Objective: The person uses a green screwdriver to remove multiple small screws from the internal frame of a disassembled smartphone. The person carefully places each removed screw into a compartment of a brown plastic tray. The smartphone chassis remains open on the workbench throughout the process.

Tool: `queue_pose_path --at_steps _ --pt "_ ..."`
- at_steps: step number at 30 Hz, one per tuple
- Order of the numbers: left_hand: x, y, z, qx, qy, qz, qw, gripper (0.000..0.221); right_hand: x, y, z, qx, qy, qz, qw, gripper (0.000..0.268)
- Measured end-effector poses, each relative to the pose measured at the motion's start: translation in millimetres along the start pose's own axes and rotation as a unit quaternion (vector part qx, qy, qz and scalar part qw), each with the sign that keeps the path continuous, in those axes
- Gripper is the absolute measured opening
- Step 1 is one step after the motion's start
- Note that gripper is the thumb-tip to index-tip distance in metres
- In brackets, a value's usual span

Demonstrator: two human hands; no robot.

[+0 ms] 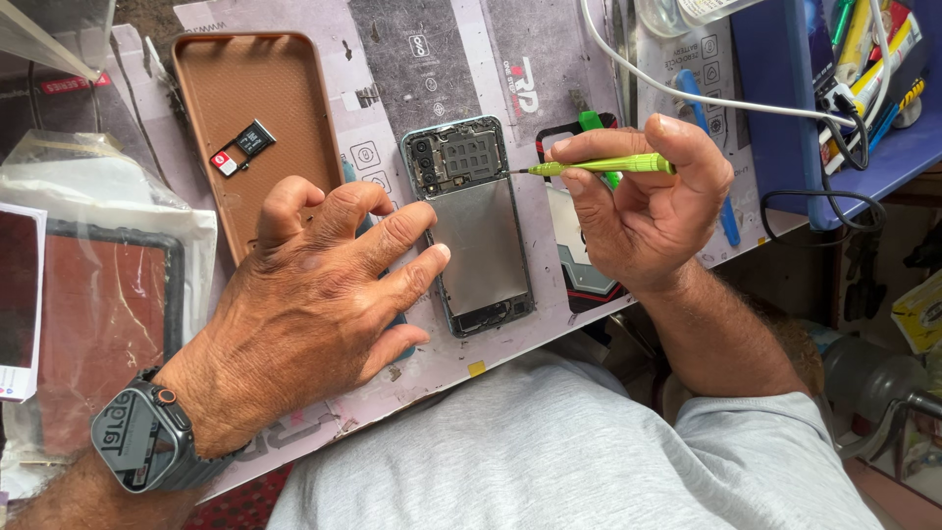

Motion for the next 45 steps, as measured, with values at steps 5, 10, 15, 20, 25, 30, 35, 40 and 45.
queue_pose_path --at_steps 5,10,15,20,25,30,35,40,45 --pt "0 1 1 0.010 0.001 0.003 1.000 0.070 -1 1 -3 -0.006 0.009 0.010 1.000 0.061" --pt "0 0 0 0.013 0.002 0.004 1.000 0.070 1 2 -3 0.000 0.011 0.017 1.000 0.062" --pt "0 0 1 0.015 0.000 0.000 1.000 0.069 1 3 1 -0.014 -0.005 0.018 1.000 0.061" --pt "1 -1 0 0.012 0.001 0.001 1.000 0.069 4 4 3 -0.003 -0.005 0.013 1.000 0.060" --pt "0 -2 -1 0.015 0.004 -0.001 1.000 0.069 15 10 23 -0.089 -0.068 0.047 0.993 0.058" --pt "0 -2 -3 0.025 0.005 0.005 1.000 0.072 27 16 29 -0.064 -0.073 0.097 0.991 0.042" --pt "0 -3 -5 0.023 0.013 0.003 1.000 0.072 30 7 27 -0.049 -0.080 0.065 0.993 0.037" --pt "-1 -3 -5 0.030 0.015 0.002 0.999 0.071 27 3 29 -0.088 -0.104 0.064 0.989 0.038" --pt "0 -3 -3 0.017 0.010 0.011 1.000 0.071 31 2 33 -0.107 -0.105 0.057 0.987 0.039"
Point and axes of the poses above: each hand's wrist, its own x-axis towards the middle knuckle, its own y-axis out of the palm, z = x × y, the point moved 10 cm from there along x, towards the middle knuckle, and after that the axes turned 3 degrees about -z, right-handed, at the moved point
